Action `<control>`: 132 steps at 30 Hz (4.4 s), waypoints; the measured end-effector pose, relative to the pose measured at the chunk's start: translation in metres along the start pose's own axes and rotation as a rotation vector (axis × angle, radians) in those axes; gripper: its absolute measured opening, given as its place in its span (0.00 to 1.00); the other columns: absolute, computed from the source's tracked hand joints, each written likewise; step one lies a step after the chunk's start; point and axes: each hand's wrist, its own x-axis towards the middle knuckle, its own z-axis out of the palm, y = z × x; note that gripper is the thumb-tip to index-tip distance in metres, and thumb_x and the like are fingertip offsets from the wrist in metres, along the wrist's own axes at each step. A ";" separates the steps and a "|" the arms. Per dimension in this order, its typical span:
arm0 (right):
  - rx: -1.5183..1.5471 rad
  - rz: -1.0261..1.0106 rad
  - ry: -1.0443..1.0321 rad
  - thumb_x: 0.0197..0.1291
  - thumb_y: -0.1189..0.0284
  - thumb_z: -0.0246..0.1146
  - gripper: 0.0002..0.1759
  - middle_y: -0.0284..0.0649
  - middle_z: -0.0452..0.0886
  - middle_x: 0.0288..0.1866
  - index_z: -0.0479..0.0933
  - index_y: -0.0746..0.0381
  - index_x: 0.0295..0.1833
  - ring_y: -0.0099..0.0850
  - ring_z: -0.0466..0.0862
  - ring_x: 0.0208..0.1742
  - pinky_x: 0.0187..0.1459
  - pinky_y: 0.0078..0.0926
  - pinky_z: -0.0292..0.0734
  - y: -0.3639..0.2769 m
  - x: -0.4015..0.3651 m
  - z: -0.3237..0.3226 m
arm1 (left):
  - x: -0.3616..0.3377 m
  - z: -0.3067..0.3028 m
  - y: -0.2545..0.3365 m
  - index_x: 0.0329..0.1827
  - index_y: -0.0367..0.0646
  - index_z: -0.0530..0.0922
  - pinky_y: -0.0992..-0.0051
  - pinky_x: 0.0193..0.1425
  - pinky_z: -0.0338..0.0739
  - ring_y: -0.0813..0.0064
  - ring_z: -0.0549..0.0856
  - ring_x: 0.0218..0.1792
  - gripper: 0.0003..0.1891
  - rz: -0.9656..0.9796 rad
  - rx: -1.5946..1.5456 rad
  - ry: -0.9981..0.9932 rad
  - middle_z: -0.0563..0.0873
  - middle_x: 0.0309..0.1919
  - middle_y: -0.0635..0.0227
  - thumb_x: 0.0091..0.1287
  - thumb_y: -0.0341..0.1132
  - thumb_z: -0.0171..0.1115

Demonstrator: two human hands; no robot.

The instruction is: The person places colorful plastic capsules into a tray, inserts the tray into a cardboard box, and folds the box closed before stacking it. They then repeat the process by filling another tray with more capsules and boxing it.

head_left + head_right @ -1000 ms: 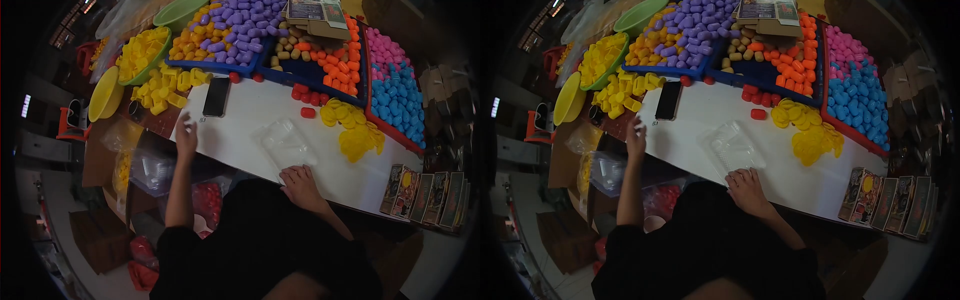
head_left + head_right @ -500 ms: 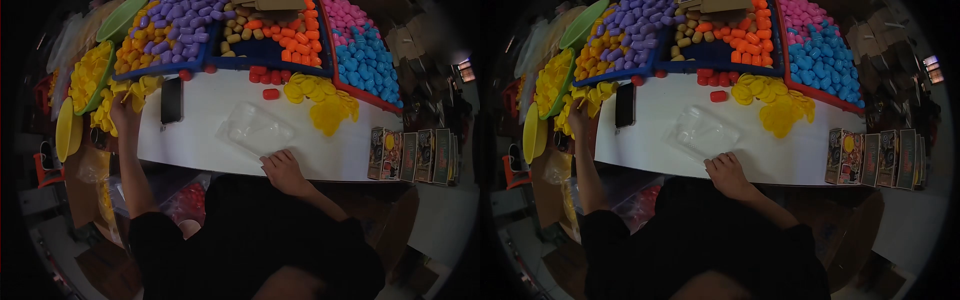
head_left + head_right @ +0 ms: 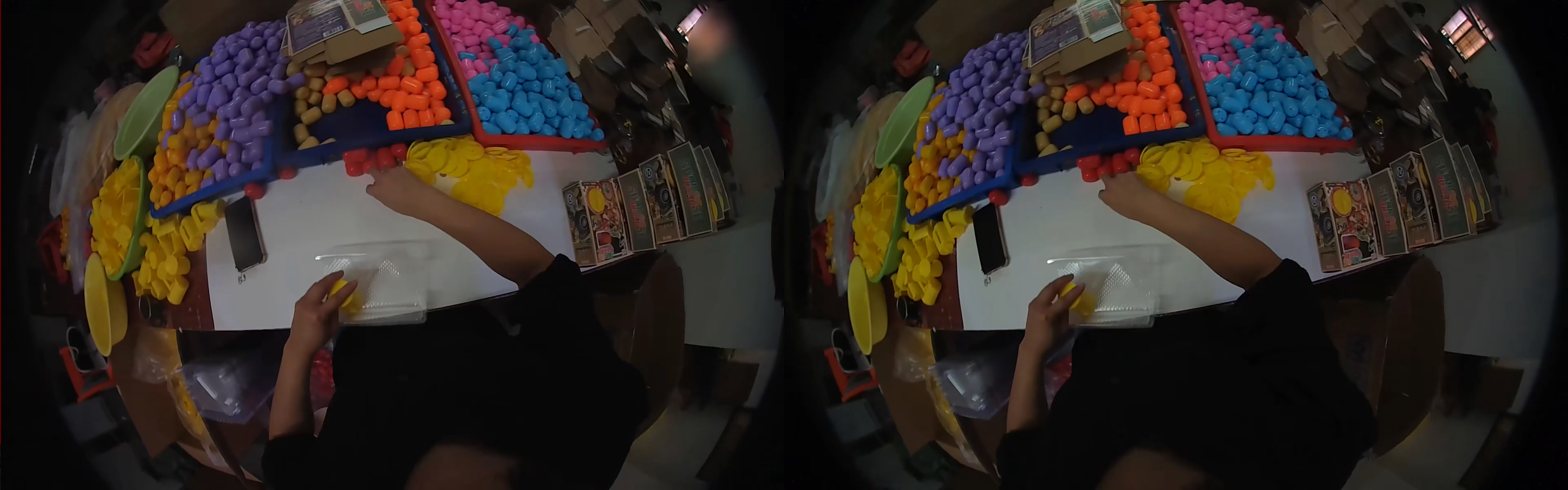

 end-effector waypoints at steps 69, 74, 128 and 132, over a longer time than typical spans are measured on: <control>-0.447 0.431 -0.287 0.42 0.66 0.65 0.13 0.41 0.84 0.36 0.82 0.57 0.36 0.38 0.84 0.39 0.39 0.38 0.80 0.373 0.107 -0.013 | 0.022 0.061 -0.022 0.34 0.42 0.78 0.64 0.43 0.74 0.58 0.78 0.36 0.06 -0.379 -0.395 0.348 0.79 0.32 0.59 0.53 0.28 0.55; -0.535 0.437 -0.285 0.49 0.64 0.61 0.11 0.41 0.84 0.36 0.82 0.57 0.36 0.38 0.85 0.40 0.38 0.36 0.80 0.378 0.097 0.016 | 0.020 0.062 -0.023 0.34 0.42 0.78 0.63 0.43 0.74 0.58 0.78 0.36 0.07 -0.390 -0.418 0.351 0.79 0.33 0.60 0.52 0.28 0.56; 0.841 -0.084 -0.229 0.51 0.68 0.66 0.21 0.43 0.78 0.49 0.74 0.62 0.52 0.40 0.79 0.48 0.49 0.33 0.74 -0.018 -0.065 -0.048 | 0.032 0.068 -0.011 0.35 0.42 0.80 0.68 0.49 0.71 0.61 0.78 0.42 0.08 -0.405 -0.251 0.526 0.81 0.34 0.62 0.53 0.26 0.55; 1.060 -0.133 -0.280 0.56 0.67 0.64 0.25 0.44 0.76 0.52 0.71 0.61 0.59 0.40 0.78 0.50 0.53 0.31 0.72 -0.019 -0.092 -0.043 | 0.034 0.066 -0.008 0.36 0.43 0.80 0.67 0.50 0.69 0.62 0.77 0.42 0.09 -0.384 -0.189 0.526 0.80 0.34 0.63 0.53 0.27 0.56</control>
